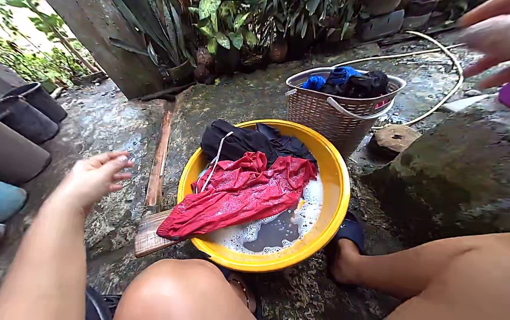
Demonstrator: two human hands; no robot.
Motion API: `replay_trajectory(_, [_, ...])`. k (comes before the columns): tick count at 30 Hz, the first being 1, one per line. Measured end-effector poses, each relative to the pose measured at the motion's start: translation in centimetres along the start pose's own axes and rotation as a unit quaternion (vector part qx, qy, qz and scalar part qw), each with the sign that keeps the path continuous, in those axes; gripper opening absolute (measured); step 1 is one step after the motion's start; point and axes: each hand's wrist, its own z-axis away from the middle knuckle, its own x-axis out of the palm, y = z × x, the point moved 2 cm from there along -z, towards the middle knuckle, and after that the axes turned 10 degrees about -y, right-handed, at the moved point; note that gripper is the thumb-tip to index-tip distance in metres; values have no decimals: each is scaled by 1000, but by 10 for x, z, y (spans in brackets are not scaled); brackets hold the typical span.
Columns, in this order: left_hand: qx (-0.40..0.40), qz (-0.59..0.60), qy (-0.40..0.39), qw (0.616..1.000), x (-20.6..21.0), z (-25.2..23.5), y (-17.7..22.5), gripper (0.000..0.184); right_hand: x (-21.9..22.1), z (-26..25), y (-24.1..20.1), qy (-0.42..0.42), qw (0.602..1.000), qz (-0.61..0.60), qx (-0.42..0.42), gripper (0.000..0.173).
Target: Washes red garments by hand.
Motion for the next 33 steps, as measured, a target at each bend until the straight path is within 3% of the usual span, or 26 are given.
replay_trajectory(1, [-29, -5, -7, 1000, 8, -9, -22, 40, 39, -15, -9, -5, 1000, 0, 19, 39])
replay_trajectory(3, [-61, -28, -20, 998, 27, -28, -57, 39, 117, -42, -7, -97, 990, -45, 90, 34])
replay_trajectory(7, [-73, -77, -28, 994, 72, -47, -111, 39, 280, -48, 93, -230, 898, -182, 327, 45])
replay_trajectory(10, [-89, -131, -1, 987, 108, -56, -149, 40, 369, -17, 153, -179, 830, -194, 492, 49])
replay_trajectory(14, [-115, -191, 64, 973, 144, -53, -178, 32, 449, 18, 187, -76, 795, -212, 564, 50])
replay_trajectory(17, [-130, -225, 88, 962, 153, -54, -184, 29, 471, 14, 188, -48, 790, -201, 577, 47])
replay_trajectory(21, [-156, -226, 62, 960, 146, -58, -175, 27, 466, 4, 204, -25, 753, -242, 611, 48])
replay_trajectory(23, [-173, -224, 35, 959, 142, -59, -173, 25, 451, -1, 206, 23, 737, -293, 608, 32])
replay_trajectory(25, [-203, -214, 2, 955, 140, -59, -170, 28, 435, -4, 200, 106, 740, -343, 569, 14])
replay_trajectory(27, [-231, -210, -35, 949, 141, -60, -164, 31, 418, -8, 174, 143, 770, -326, 529, 24])
replay_trajectory(29, [-224, -200, -54, 952, 144, -60, -154, 27, 410, -16, 132, 109, 827, -301, 463, 35])
replay_trajectory(31, [-181, -158, -43, 970, 147, -59, -145, 24, 412, -25, 74, 19, 873, -314, 374, 34])
replay_trajectory(33, [-145, -96, -41, 984, 149, -58, -138, 20, 426, -32, 13, -95, 880, -368, 286, 31])
